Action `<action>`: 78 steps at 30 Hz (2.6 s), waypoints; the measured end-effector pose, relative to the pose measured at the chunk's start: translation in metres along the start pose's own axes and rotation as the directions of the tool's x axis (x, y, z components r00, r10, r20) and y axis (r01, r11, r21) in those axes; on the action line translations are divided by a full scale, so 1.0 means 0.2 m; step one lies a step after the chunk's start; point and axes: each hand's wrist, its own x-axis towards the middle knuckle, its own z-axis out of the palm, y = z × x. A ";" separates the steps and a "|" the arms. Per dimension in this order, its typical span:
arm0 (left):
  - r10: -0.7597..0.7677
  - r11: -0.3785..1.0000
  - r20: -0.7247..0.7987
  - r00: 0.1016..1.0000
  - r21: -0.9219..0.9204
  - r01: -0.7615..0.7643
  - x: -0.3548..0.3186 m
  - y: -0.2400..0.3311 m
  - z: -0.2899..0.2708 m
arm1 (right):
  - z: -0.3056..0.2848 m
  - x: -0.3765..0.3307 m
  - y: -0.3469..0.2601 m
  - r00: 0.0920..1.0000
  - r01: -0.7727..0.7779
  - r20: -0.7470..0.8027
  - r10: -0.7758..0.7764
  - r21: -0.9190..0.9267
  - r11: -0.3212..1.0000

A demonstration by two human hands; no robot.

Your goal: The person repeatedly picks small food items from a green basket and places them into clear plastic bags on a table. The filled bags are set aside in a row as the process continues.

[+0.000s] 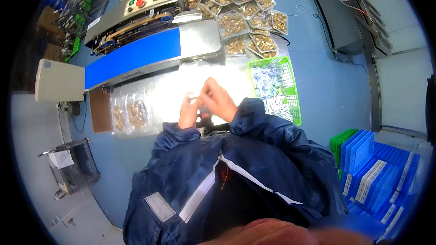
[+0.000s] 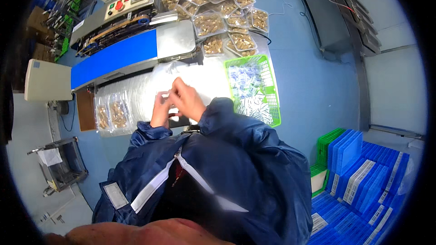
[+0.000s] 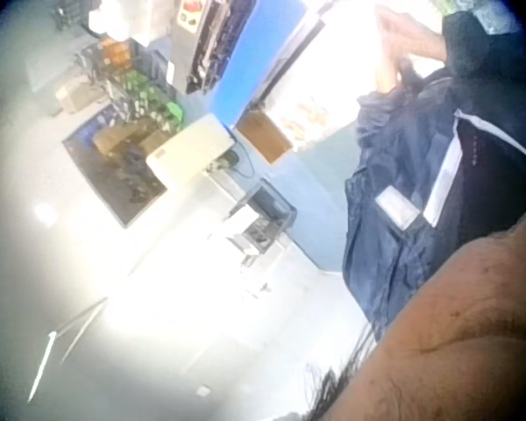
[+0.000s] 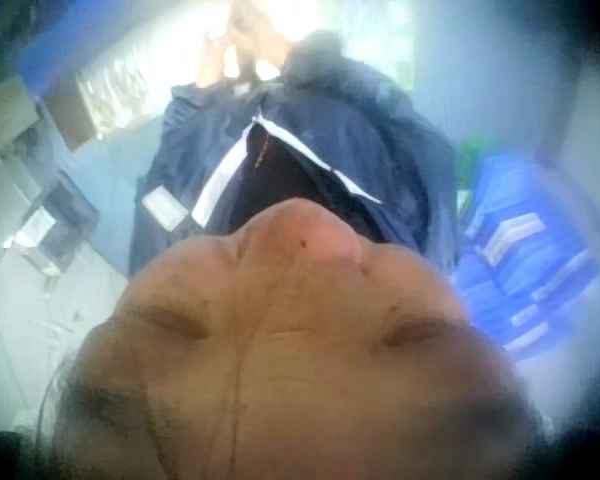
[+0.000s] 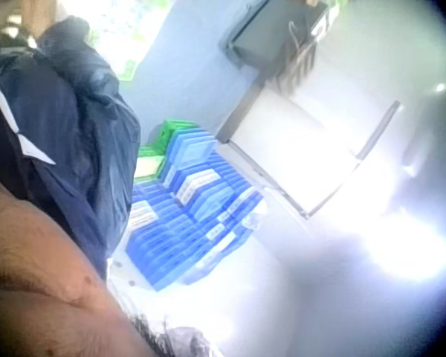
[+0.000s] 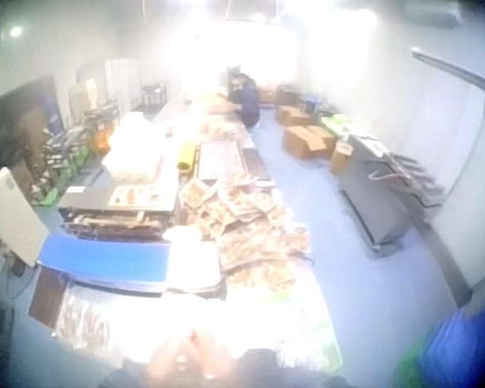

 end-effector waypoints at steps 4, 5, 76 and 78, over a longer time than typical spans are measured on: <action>-0.050 0.988 -0.170 0.984 -0.153 0.024 0.06 -0.15 -0.18 | -0.14 0.09 0.08 0.898 0.045 0.438 -0.035 -0.011 0.999; 0.132 0.989 -0.173 0.976 -0.050 -0.143 0.07 -0.18 -0.31 | -0.25 0.16 0.13 0.808 0.038 0.588 -0.037 0.010 0.999; 0.671 -0.024 0.550 0.497 0.686 -0.727 0.09 -0.35 -0.27 | 0.15 -0.45 0.38 0.716 -0.608 -0.024 0.698 0.472 0.639; 0.752 -0.137 0.582 0.310 0.598 -0.790 0.11 -0.35 -0.19 | 0.15 -0.45 0.41 0.761 -0.552 -0.024 0.648 0.499 0.668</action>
